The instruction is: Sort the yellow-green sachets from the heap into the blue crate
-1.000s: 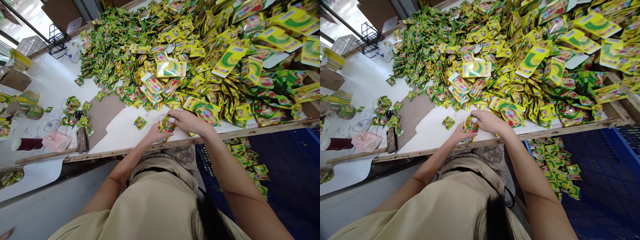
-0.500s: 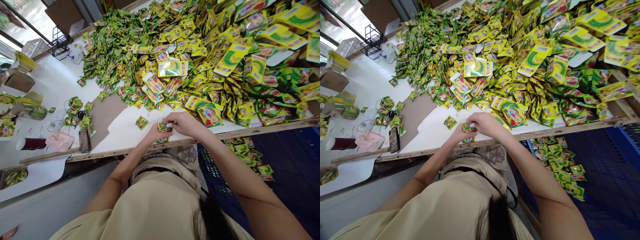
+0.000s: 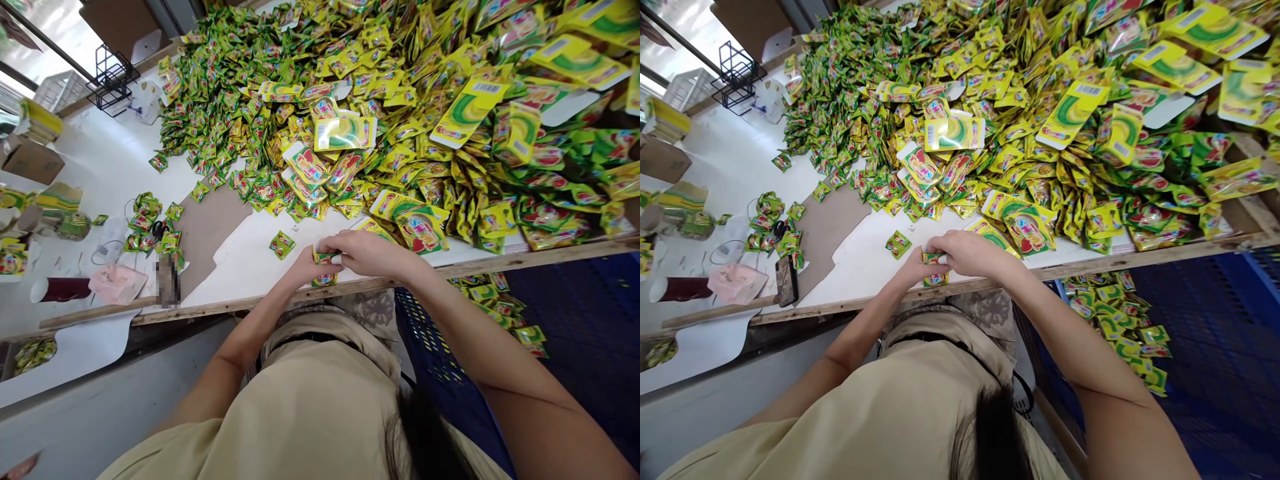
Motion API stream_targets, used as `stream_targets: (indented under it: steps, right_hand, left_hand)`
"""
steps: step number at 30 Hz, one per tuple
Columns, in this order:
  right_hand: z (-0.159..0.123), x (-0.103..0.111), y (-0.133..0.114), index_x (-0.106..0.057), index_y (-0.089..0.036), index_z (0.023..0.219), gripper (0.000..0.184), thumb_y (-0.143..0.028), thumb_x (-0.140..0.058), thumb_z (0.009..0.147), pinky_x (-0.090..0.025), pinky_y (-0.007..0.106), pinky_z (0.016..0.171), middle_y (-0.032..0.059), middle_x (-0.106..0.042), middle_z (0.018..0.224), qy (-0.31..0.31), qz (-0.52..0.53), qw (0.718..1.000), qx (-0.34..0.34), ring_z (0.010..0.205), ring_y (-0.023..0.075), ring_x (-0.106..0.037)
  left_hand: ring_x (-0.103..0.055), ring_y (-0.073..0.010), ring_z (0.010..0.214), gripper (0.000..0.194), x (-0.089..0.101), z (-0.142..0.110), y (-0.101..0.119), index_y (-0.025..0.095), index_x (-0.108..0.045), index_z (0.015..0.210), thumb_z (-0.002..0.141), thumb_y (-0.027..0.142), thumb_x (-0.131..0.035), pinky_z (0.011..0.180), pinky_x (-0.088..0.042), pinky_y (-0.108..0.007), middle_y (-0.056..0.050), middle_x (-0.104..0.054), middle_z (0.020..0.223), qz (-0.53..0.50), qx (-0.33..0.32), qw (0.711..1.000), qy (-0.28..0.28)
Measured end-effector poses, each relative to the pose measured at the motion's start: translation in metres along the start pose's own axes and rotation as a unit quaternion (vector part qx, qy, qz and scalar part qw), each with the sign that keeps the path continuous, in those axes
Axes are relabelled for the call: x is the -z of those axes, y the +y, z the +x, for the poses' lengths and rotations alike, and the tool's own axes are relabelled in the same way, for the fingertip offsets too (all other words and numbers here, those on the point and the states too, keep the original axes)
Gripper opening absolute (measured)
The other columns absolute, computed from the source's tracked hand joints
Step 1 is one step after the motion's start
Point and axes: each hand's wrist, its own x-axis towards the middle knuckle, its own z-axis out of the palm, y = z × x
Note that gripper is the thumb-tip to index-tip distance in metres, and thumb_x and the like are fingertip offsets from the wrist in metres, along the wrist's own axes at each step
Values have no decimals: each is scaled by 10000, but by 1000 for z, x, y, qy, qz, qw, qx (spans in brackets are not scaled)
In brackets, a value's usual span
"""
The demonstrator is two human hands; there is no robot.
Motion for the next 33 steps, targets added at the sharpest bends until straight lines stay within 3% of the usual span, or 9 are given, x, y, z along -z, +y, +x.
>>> stream_targets:
  steps: [4, 9, 13, 16, 20, 26, 33]
  right_hand:
    - [0, -2, 7, -656, -227, 927, 341, -22, -465, 732, -415, 257, 710, 22, -697, 865, 28, 25, 999, -27, 805, 184, -624]
    - [-2, -4, 12, -674, -235, 872, 342, -21, -453, 721, -395, 246, 669, -2, -713, 839, 56, 3, 997, -55, 762, 170, -629]
    - [-2, -3, 11, -676, -243, 877, 304, -60, -478, 736, -377, 256, 638, 3, -695, 793, 38, -24, 998, -45, 719, 173, -606]
    - [-4, -6, 12, -670, -224, 863, 296, -50, -469, 735, -391, 263, 681, 29, -669, 847, 63, -20, 997, -32, 782, 179, -594]
    - [-9, -11, 6, -661, -190, 857, 284, -26, -466, 731, -387, 285, 721, 76, -612, 833, 96, -89, 991, -42, 859, 212, -559]
    - [-16, 2, -10, -648, -188, 831, 200, -85, -493, 759, -350, 266, 659, 60, -629, 830, 39, -95, 993, -50, 747, 178, -562]
    - [-13, 13, -15, -658, -198, 869, 247, -65, -499, 734, -353, 242, 663, 36, -686, 811, -3, -49, 996, -81, 746, 165, -598]
  left_hand:
    - [-535, -130, 727, 406, 5, -6, -2, 132, -588, 872, 597, 359, -782, 698, -446, -266, 4, -591, 777, 16, 26, 999, -32]
    - [-521, -125, 719, 405, 6, -8, -12, 131, -573, 910, 633, 362, -757, 683, -423, -252, 0, -591, 793, 35, 23, 999, -25]
    - [-514, -126, 698, 394, 5, -8, -12, 132, -574, 872, 625, 378, -758, 675, -417, -254, 12, -579, 754, 39, 26, 999, -12]
    - [-528, -143, 741, 411, 3, -10, -9, 135, -580, 911, 639, 393, -749, 715, -423, -269, -4, -596, 794, 54, 12, 998, -4]
    - [-547, -160, 802, 473, 0, -15, -8, 138, -570, 1011, 652, 390, -746, 772, -435, -292, -30, -614, 878, 23, -8, 1000, -18]
    - [-545, -172, 842, 475, -4, -18, -11, 133, -558, 1038, 682, 401, -723, 796, -433, -303, -39, -602, 920, 9, -9, 1000, -29]
    - [-534, -168, 828, 459, -5, -15, -10, 131, -563, 1013, 677, 398, -726, 807, -422, -313, -34, -591, 884, -3, -14, 999, -38]
